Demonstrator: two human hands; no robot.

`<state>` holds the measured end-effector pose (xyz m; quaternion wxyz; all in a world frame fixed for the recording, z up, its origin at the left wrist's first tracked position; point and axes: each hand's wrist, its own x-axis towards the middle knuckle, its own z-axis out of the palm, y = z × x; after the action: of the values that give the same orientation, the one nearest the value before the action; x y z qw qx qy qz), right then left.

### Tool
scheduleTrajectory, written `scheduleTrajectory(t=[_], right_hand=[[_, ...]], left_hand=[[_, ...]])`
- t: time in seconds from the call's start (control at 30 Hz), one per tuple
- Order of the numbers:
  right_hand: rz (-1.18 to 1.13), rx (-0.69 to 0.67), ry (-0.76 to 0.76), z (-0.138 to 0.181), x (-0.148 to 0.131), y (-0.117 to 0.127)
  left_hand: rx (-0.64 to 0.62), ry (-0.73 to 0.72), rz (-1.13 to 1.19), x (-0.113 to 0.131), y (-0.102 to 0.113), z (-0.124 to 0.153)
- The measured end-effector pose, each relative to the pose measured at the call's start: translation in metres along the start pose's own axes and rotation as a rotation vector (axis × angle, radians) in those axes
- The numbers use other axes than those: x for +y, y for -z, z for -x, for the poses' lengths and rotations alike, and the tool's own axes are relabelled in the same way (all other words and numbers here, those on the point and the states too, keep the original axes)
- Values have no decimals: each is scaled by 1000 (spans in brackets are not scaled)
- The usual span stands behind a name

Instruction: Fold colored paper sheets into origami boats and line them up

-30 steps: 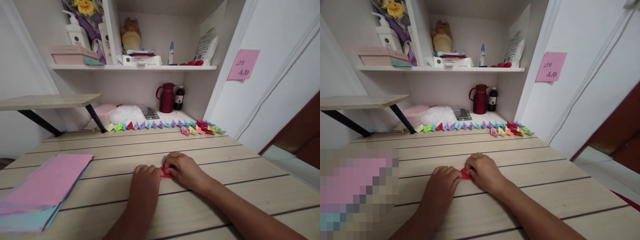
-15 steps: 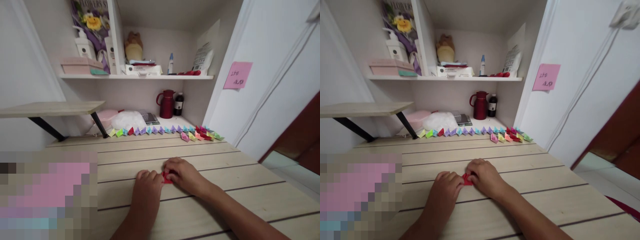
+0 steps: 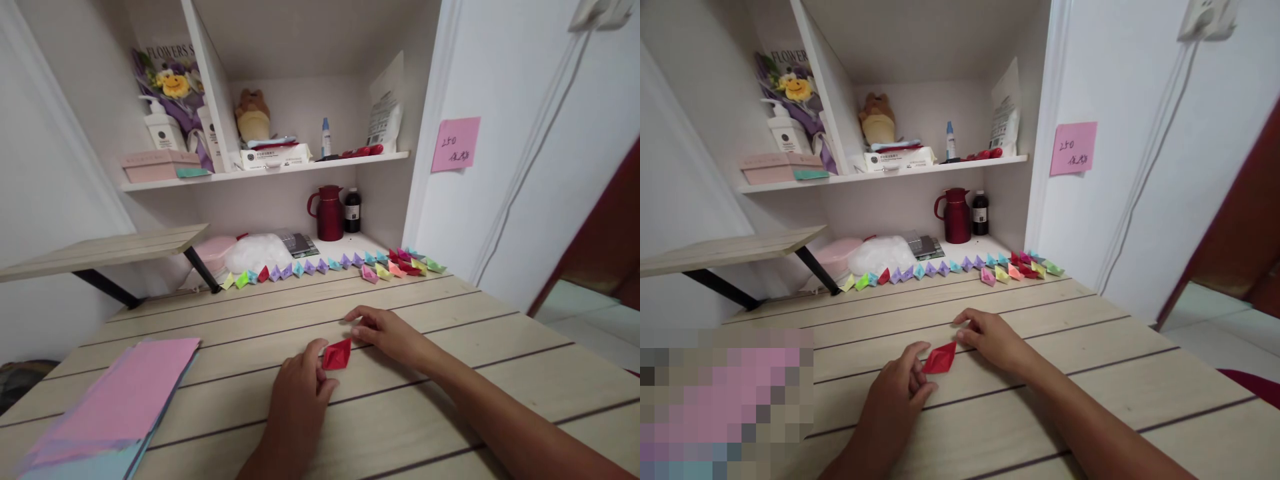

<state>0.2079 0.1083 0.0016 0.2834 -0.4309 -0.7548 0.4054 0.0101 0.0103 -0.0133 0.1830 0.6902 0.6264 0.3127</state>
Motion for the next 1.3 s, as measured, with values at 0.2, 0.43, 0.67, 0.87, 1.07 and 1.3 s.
scheduleTrajectory(t=[0.2,0.43,0.67,0.87,1.07,1.3], right_hand=[[-88,-21,11,3,-3,1],[-4,-33,12,4,-6,-2],[69,-4,87,3,-8,-11],[134,41,96,1,-10,-19],[188,37,112,-1,-10,-26],[179,30,130,0,-13,-28]], left_hand=[[-69,33,443,-9,10,-3],[-51,61,252,-18,20,-6],[-101,25,131,-17,16,-5],[-74,-68,2,-12,14,-4],[-92,-133,-45,-7,9,-7],[-105,-88,23,-7,10,-8]])
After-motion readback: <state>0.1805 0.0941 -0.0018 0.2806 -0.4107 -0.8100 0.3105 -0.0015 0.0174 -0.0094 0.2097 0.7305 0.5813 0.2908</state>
